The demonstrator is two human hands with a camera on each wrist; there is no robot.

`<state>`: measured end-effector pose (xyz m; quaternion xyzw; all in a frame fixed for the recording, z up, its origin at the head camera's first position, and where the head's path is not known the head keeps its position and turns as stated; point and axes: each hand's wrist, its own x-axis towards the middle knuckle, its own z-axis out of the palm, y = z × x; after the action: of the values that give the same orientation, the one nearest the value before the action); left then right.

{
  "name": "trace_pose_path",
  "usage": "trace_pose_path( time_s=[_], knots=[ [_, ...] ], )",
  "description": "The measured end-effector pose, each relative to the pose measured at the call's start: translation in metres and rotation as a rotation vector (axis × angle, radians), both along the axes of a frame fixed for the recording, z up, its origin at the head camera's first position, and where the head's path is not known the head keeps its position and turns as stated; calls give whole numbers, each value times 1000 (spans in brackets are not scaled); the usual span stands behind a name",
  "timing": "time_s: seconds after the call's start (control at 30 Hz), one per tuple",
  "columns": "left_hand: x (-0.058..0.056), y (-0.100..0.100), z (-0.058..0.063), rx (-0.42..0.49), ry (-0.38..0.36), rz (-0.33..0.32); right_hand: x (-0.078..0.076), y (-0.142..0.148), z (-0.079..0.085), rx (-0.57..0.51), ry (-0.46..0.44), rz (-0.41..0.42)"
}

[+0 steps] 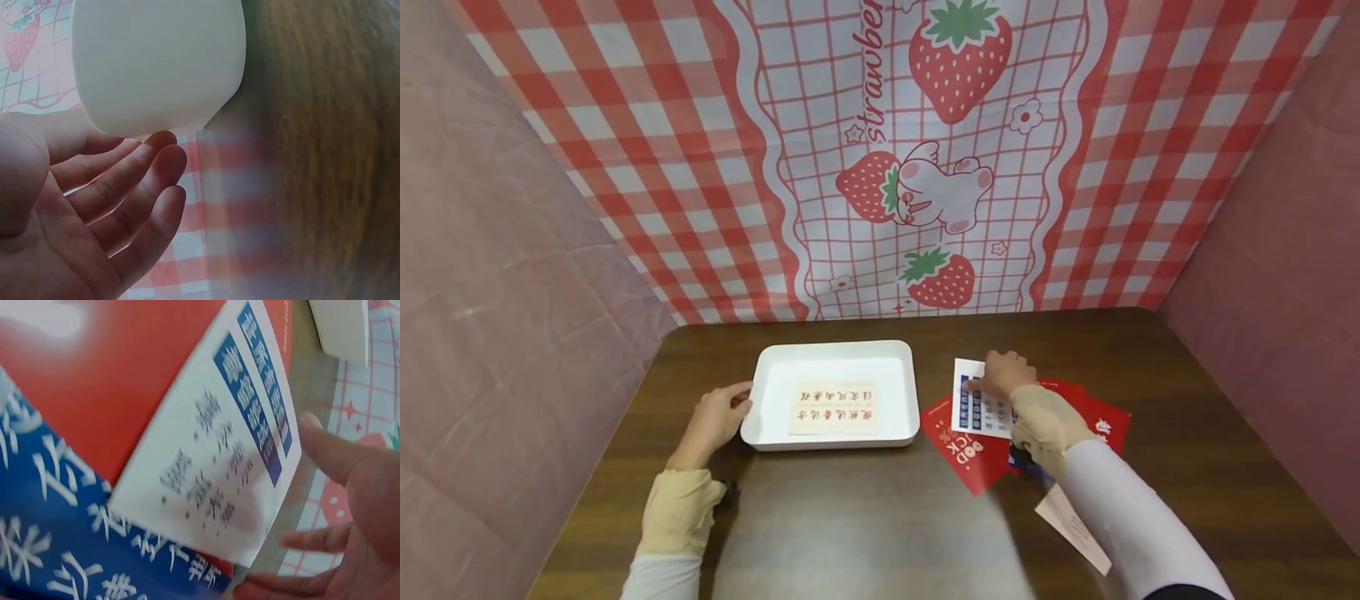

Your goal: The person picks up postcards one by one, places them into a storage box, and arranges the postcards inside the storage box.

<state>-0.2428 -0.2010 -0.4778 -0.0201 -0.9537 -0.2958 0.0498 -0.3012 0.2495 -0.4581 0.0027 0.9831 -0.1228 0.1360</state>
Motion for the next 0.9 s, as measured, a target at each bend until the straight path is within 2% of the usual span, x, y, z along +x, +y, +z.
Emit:
trace_pose_path(
  time_s=[0.2,0.33,0.47,0.67,0.9],
  knots=[
    [1,-1,2,-2,56,-3,4,-17,-5,141,30,-67],
    [2,0,1,-11,34,-4,6,-23,-9,175,21,-97],
    [2,1,0,-6,8,-2,8,-25,-10,157,-9,-117],
    [2,0,1,-12,22,-3,6,-23,-5,90,-30,-126],
    [2,1,-1,-6,27,3,3,-15,-6,4,22,-201]
  ],
)
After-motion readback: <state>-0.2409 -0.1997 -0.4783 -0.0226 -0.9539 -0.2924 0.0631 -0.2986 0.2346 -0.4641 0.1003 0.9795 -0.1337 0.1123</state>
